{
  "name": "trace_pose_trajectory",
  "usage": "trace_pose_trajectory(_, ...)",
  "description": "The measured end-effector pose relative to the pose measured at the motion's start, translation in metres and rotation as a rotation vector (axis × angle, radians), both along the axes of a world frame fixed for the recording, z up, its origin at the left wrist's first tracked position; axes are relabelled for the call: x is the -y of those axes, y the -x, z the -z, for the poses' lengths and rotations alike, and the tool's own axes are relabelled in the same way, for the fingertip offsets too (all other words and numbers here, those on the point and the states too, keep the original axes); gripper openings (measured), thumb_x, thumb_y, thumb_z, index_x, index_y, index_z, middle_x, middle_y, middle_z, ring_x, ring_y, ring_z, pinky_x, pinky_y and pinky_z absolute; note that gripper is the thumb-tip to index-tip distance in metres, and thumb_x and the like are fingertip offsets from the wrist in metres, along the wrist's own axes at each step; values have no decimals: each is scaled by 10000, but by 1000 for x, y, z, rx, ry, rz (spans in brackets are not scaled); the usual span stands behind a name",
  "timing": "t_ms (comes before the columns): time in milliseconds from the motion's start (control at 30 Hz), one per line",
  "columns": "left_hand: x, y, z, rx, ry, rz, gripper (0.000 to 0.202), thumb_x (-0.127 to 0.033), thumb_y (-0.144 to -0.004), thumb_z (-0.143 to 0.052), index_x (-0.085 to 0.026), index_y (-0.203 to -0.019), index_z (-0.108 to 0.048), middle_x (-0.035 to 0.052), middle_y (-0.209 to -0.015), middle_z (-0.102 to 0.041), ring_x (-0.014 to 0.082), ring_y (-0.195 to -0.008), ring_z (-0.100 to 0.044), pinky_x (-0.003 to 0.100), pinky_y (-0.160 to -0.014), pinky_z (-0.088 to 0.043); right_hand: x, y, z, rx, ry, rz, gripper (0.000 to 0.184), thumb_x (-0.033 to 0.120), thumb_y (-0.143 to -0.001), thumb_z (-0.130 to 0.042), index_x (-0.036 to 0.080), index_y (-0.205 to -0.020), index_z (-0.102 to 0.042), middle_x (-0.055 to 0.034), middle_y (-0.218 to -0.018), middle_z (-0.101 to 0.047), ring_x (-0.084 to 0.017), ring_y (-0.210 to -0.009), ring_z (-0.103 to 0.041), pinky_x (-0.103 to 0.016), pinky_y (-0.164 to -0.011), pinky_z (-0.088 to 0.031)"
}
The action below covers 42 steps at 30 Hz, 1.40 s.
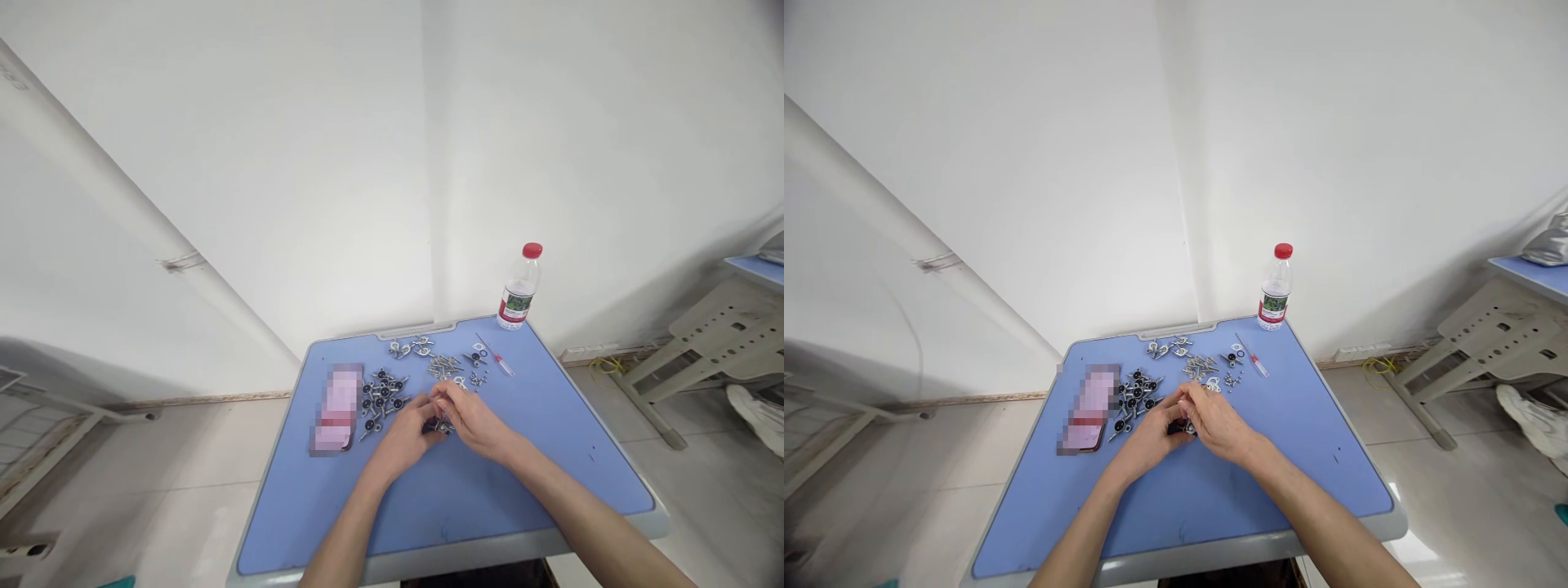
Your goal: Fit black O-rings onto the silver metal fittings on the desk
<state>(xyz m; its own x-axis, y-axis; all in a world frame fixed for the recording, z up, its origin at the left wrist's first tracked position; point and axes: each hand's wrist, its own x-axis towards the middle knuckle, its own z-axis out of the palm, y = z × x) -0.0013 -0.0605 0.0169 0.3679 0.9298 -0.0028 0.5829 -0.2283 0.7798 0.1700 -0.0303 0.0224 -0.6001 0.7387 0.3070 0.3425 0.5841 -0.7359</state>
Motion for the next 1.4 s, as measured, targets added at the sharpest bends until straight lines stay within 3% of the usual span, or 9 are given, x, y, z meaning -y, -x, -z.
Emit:
trace_pose_trajectory(200,0,-1,-1,16,-20,4,185,-139,-757,-576,-216,-906,-654,42,-1051,-585,198,-922,-562,321,-834,-446,3,1,-6,25,4,-73,158,140,-942,-338,197,-1071,-410,-35,-866,-608,-161,-760,-554,-282,-681,-423)
trace_pose_trajectory(333,2,-3,-3,32,-20,-22,112,-135,-784,-537,-192,-822,-625,42,-966,-596,182,-859,-563,300,-788,-450,7,5,-3,-2,4,-34,42,170,-917,-434,207,-904,-451,-27,-862,-594,-150,-743,-534,-273,-674,-422)
trace_pose_trajectory(433,2,-4,-5,43,-20,-33,112,-117,-785,-517,-186,-791,-605,34,-944,-600,171,-834,-559,291,-770,-451,8,9,3,-47,-27,-42,75,190,-906,-489,209,-834,-484,-7,-816,-583,-146,-762,-537,-271,-708,-429)
trace_pose_trajectory(633,2,-4,-4,87,-44,1,150,-134,-771,-574,-196,-893,-636,43,-1094,-596,196,-954,-573,318,-858,-463,2,11,15,-123,-29,70,111,228,-890,-545,217,-996,-517,-2,-817,-600,-143,-710,-558,-264,-660,-452)
trace_pose_trajectory(767,2,-4,0,89,-66,11,225,-116,-764,-594,-214,-958,-652,33,-1150,-597,198,-1006,-580,319,-894,-462,1,11,13,-133,-123,19,151,190,-929,-461,229,-1034,-562,-14,-801,-610,-157,-738,-568,-280,-689,-463)
trace_pose_trajectory(867,1,-4,4,59,-91,-2,231,-115,-761,-611,-213,-965,-656,39,-1113,-623,205,-992,-588,329,-892,-463,2,11,8,-145,-129,-20,229,187,-948,-421,241,-1102,-582,-44,-905,-610,-167,-834,-578,-296,-755,-477)
trace_pose_trajectory(1133,0,-1,11,-71,-136,9,148,-183,-792,-628,-203,-935,-660,51,-1056,-651,231,-1003,-584,352,-875,-462,2,4,-4,-133,-137,-126,342,193,-973,-369,237,-1282,-508,-43,-877,-648,-178,-864,-582,-353,-834,-471)
trace_pose_trajectory(1400,0,-3,8,-69,-145,-7,203,-130,-786,-600,-216,-962,-653,29,-1086,-639,206,-1009,-580,337,-888,-460,1,5,-2,-145,-175,-55,258,221,-946,-448,242,-1160,-590,-73,-973,-576,-180,-881,-565,-331,-790,-503)
